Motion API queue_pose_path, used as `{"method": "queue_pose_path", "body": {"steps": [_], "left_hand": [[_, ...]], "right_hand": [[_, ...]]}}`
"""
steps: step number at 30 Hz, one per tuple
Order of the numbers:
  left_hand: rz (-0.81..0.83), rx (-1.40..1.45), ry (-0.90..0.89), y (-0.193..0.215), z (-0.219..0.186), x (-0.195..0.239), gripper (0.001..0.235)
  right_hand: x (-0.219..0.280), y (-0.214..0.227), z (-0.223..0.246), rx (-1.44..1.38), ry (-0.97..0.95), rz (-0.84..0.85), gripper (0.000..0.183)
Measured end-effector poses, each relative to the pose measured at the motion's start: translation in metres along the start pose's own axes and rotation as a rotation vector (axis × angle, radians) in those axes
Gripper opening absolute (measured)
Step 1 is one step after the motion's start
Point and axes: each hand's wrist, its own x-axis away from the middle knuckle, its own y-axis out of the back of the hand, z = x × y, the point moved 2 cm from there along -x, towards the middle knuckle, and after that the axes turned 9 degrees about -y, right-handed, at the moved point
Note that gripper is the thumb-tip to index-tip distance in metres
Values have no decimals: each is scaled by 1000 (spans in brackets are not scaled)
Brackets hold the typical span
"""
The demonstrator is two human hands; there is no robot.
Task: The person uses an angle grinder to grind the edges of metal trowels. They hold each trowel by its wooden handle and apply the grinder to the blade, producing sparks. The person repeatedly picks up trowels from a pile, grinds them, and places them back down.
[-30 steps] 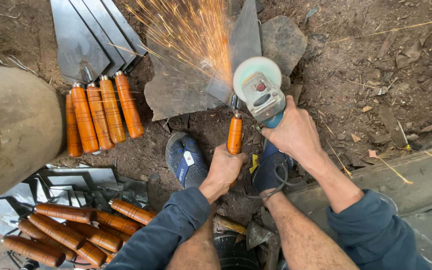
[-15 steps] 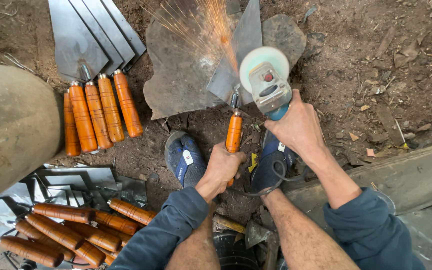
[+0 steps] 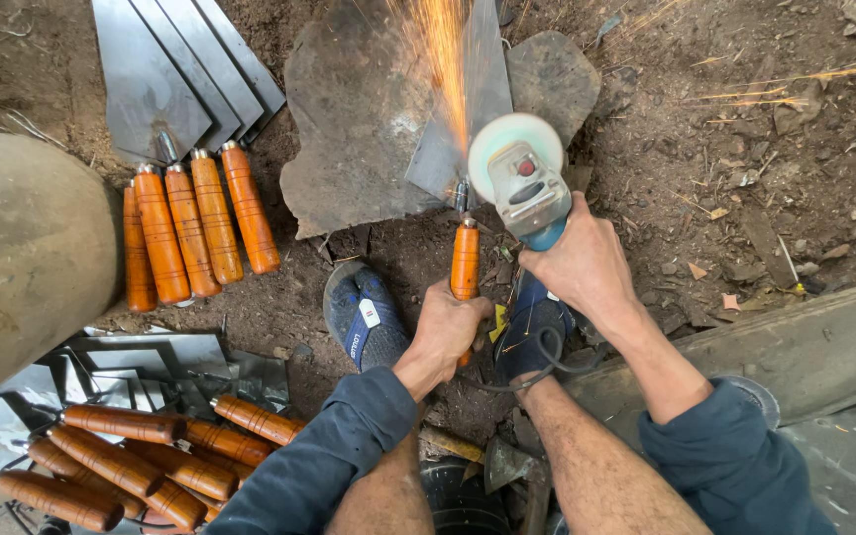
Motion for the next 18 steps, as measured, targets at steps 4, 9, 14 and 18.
{"method": "queue_pose_path", "body": {"steps": [4, 9, 14, 18], "left_hand": [[-20, 9, -2, -3, -1, -1, 12], [-23, 33, -24, -5, 2, -3, 13], [-35, 55, -35, -8, 4, -4, 14], [-41, 66, -44, -10, 2, -7, 14]], "right_hand": [[3, 1, 1, -7, -18, 16, 69], [6, 0, -2, -26, -35, 9, 70], [9, -1, -5, -40, -58, 9, 68], [8, -2, -4, -42, -56, 20, 69]]}}
